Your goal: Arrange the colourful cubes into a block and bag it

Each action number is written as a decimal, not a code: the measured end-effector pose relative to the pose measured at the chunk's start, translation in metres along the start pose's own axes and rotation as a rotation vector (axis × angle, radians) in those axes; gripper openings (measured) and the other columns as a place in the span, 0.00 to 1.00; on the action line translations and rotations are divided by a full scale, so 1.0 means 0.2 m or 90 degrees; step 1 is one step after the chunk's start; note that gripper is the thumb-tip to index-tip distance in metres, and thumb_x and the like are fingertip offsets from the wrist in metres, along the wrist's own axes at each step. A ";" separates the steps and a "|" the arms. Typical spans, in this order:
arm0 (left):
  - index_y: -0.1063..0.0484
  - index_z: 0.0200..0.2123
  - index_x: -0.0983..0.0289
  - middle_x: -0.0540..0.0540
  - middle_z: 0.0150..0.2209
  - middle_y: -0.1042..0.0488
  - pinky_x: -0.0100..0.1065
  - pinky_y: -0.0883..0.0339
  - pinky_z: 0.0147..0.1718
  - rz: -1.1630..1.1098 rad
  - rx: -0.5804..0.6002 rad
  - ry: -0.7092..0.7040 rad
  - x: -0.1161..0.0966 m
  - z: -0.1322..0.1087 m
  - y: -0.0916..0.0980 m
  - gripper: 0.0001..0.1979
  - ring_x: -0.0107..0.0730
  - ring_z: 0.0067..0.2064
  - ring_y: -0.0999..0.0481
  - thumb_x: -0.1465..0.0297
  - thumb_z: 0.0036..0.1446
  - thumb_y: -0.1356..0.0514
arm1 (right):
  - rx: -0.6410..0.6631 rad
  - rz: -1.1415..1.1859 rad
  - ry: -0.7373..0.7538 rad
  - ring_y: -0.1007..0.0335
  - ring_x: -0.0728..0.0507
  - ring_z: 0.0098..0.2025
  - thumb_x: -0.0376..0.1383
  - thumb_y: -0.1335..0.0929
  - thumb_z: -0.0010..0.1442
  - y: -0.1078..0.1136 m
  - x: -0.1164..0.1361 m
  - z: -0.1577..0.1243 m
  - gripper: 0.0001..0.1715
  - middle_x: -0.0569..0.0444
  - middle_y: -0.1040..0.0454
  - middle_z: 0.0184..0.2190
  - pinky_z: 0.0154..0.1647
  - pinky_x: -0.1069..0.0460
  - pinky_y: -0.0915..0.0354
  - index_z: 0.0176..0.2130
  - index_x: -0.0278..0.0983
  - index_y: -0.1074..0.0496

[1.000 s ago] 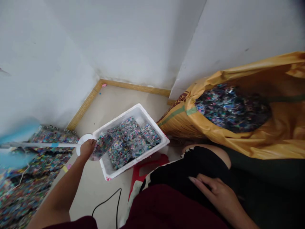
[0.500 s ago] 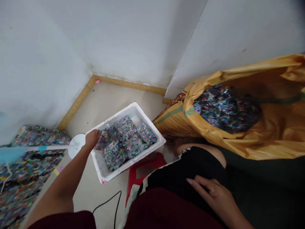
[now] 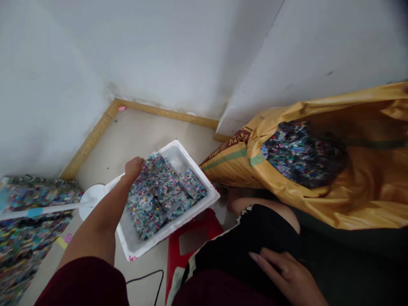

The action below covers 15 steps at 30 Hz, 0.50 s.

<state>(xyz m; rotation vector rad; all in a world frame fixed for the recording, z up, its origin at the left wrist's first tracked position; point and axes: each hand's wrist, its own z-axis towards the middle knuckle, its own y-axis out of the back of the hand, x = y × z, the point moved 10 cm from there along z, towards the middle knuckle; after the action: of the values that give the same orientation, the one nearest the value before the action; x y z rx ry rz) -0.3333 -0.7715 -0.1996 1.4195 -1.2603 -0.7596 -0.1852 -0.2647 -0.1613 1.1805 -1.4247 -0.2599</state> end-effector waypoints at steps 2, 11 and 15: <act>0.25 0.43 0.61 0.57 0.41 0.25 0.31 0.39 0.37 -0.004 0.004 -0.007 -0.02 0.07 -0.01 0.18 0.38 0.44 0.27 0.62 0.63 0.52 | -0.003 0.008 -0.008 0.35 0.48 0.20 0.57 0.46 0.65 0.01 0.02 0.03 0.35 0.58 0.32 0.16 0.24 0.55 0.39 0.19 0.40 0.32; 0.25 0.41 0.61 0.57 0.39 0.26 0.31 0.39 0.34 -0.009 0.020 0.022 -0.01 0.25 -0.18 0.17 0.37 0.42 0.27 0.62 0.63 0.52 | 0.025 0.031 -0.029 0.35 0.49 0.21 0.57 0.45 0.65 -0.01 0.04 0.10 0.35 0.59 0.32 0.17 0.25 0.55 0.41 0.20 0.39 0.34; 0.24 0.39 0.61 0.58 0.41 0.27 0.30 0.39 0.35 -0.019 -0.008 0.023 0.01 0.31 -0.14 0.18 0.37 0.43 0.28 0.63 0.63 0.52 | 0.019 0.031 -0.030 0.36 0.49 0.20 0.57 0.45 0.65 -0.01 0.04 0.12 0.35 0.58 0.32 0.17 0.26 0.54 0.41 0.20 0.39 0.33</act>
<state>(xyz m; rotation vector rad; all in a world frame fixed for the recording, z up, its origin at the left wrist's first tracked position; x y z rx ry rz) -0.3808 -0.7940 -0.2424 1.4380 -1.2076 -0.7579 -0.2030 -0.2831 -0.1636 1.1694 -1.5008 -0.2350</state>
